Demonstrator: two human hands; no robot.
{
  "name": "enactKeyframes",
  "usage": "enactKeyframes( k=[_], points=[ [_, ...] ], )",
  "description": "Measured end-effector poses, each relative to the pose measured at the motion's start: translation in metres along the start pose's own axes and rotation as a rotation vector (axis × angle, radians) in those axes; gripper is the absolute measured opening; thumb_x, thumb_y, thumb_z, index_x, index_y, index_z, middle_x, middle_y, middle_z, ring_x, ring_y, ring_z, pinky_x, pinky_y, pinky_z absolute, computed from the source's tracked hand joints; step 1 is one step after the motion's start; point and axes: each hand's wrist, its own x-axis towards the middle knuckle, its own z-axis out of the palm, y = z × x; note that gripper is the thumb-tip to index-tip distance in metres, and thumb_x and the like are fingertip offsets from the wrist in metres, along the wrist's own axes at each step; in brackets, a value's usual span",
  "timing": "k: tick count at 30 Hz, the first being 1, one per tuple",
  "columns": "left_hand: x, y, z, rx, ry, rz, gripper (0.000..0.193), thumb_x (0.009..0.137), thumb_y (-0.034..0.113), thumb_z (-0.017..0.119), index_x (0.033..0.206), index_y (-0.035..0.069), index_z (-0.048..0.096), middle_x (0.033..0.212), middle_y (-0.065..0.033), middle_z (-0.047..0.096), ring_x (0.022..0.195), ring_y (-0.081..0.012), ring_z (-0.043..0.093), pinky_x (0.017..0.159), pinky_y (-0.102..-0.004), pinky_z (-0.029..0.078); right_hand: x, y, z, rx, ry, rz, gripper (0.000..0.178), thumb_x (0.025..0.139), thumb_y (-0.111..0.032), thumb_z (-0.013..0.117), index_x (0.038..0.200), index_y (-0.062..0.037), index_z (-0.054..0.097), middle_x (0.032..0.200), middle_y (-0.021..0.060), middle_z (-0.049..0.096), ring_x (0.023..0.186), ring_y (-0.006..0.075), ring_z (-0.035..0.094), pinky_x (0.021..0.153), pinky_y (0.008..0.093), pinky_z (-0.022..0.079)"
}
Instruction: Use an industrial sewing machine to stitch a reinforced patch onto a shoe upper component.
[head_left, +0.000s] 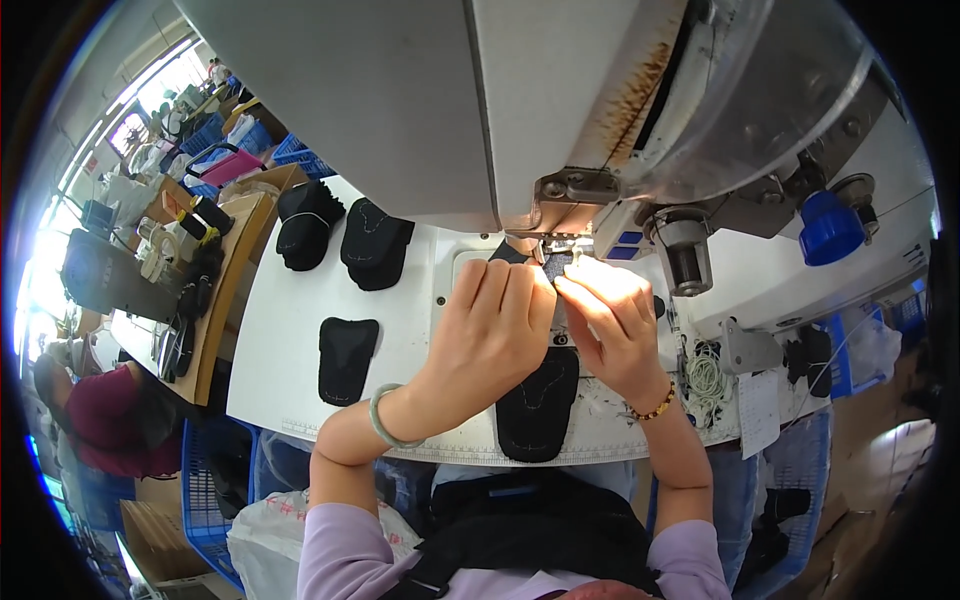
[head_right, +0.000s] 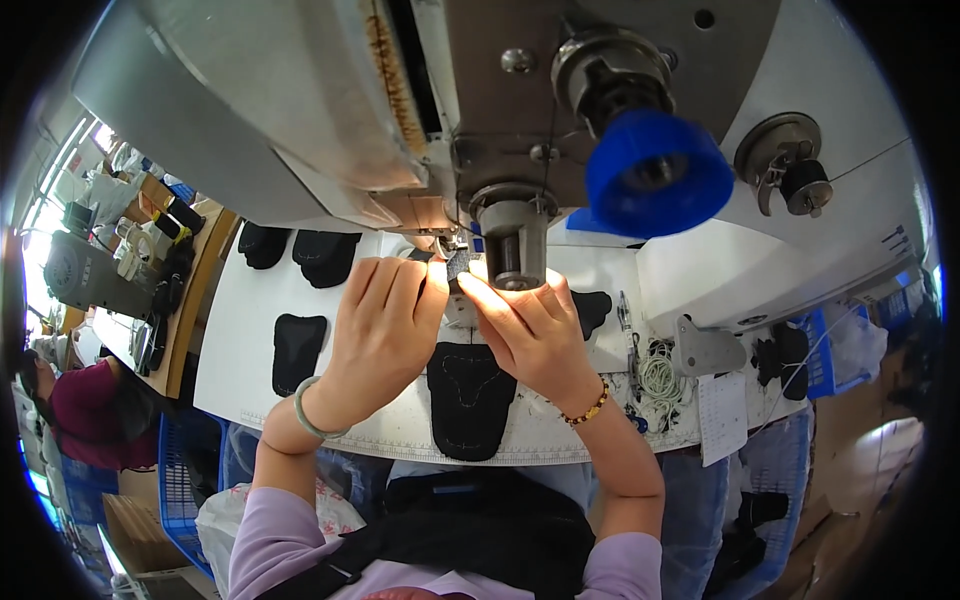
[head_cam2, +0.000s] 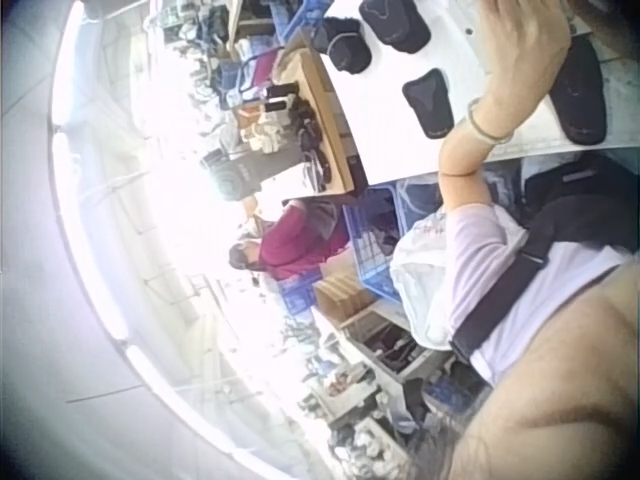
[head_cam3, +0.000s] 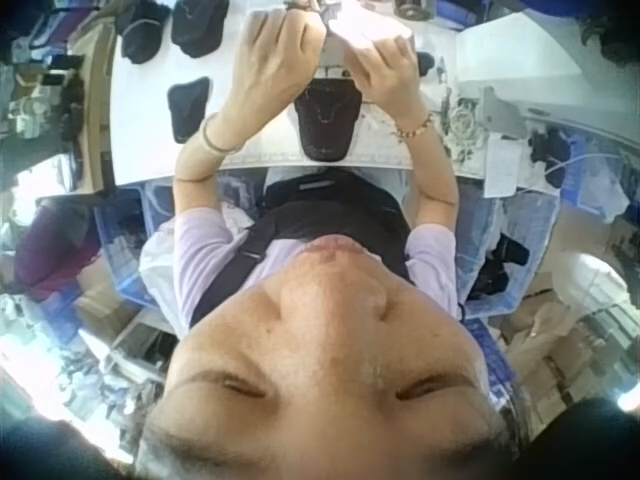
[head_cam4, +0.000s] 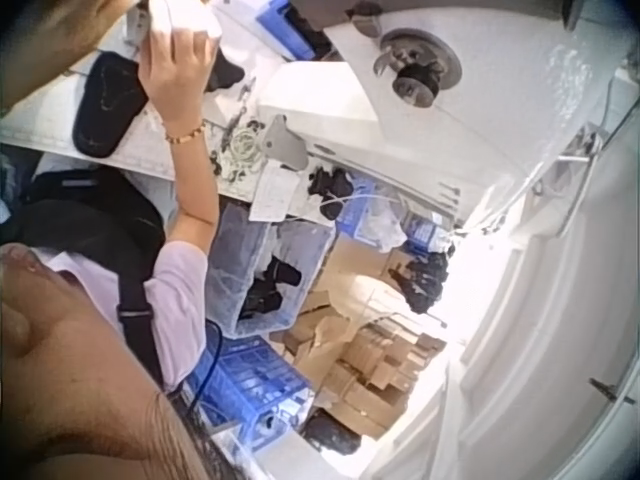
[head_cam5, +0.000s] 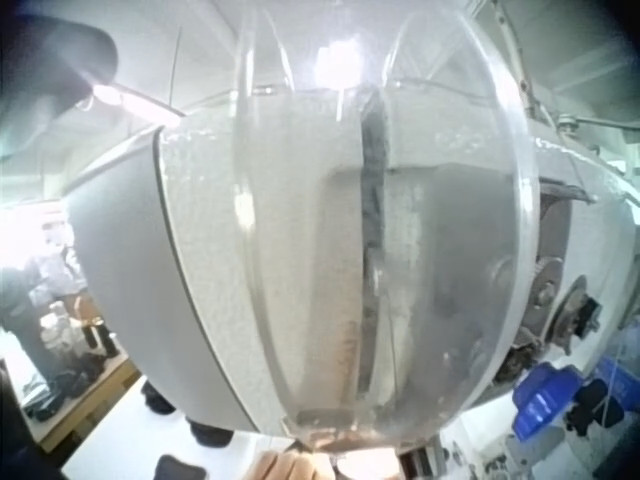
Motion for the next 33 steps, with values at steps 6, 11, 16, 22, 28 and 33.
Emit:
enactKeyframes(
  k=[6,11,16,22,28,33],
  points=[
    [-0.013,-0.013,0.011,-0.387,0.04,-0.154,0.024,0.069,0.004,0.061,0.093,-0.001,0.059,0.086,-0.0079,0.052,0.079,-0.0227,0.052,0.073,-0.0322,0.043,-0.004,0.002,-0.002,-0.005,-0.006,-0.005,0.038,0.076,-0.006,0.07,0.113,-0.0101,0.065,0.085,-0.0044,0.052,0.075,0.0122,0.049,0.082,0.0336,0.041],
    [-0.036,-0.048,0.046,-0.911,0.09,-0.153,0.05,0.067,-0.004,0.066,0.116,0.007,0.062,0.112,-0.0079,0.059,0.099,-0.0268,0.056,0.085,-0.0351,0.046,0.001,0.0,-0.001,0.007,0.024,0.001,0.033,0.075,-0.005,0.07,0.108,-0.0106,0.067,0.08,-0.0037,0.049,0.073,0.0134,0.049,0.081,0.0332,0.042],
    [-0.031,-0.037,0.028,-0.67,0.076,-0.001,0.058,0.06,-0.001,0.066,0.117,0.002,0.059,0.113,-0.0122,0.06,0.111,-0.0316,0.058,0.09,-0.0383,0.051,-0.002,0.006,0.005,0.037,0.119,-0.076,0.039,0.073,-0.006,0.071,0.111,-0.0126,0.065,0.089,-0.0044,0.056,0.079,0.0128,0.052,0.076,0.0325,0.041],
    [-0.025,-0.024,0.009,-0.563,0.009,0.004,0.045,0.067,0.0,0.059,0.112,-0.006,0.057,0.106,-0.015,0.058,0.103,-0.0317,0.061,0.087,-0.0358,0.052,-0.002,0.0,0.005,-0.026,0.112,-0.084,0.044,0.071,-0.007,0.074,0.113,-0.0139,0.062,0.112,-0.0036,0.062,0.083,0.0119,0.054,0.074,0.0312,0.041],
    [-0.02,0.008,0.003,-0.422,0.009,-0.137,0.047,0.063,-0.005,0.058,0.11,-0.008,0.057,0.109,-0.0183,0.055,0.106,-0.0345,0.059,0.086,-0.037,0.051,-0.003,0.002,0.005,0.08,0.127,-0.077,0.047,0.068,-0.004,0.073,0.112,-0.0122,0.061,0.111,-0.0009,0.062,0.085,0.0139,0.056,0.072,0.0306,0.042],
    [-0.021,0.012,0.007,-0.413,0.034,-0.197,0.037,0.072,-0.005,0.056,0.109,-0.01,0.057,0.109,-0.0189,0.055,0.109,-0.0346,0.058,0.086,-0.0367,0.05,-0.005,0.005,-0.001,0.187,0.104,-0.181,0.044,0.066,-0.001,0.072,0.108,-0.0059,0.06,0.111,0.0047,0.062,0.094,0.0198,0.06,0.076,0.033,0.046]
  ],
)
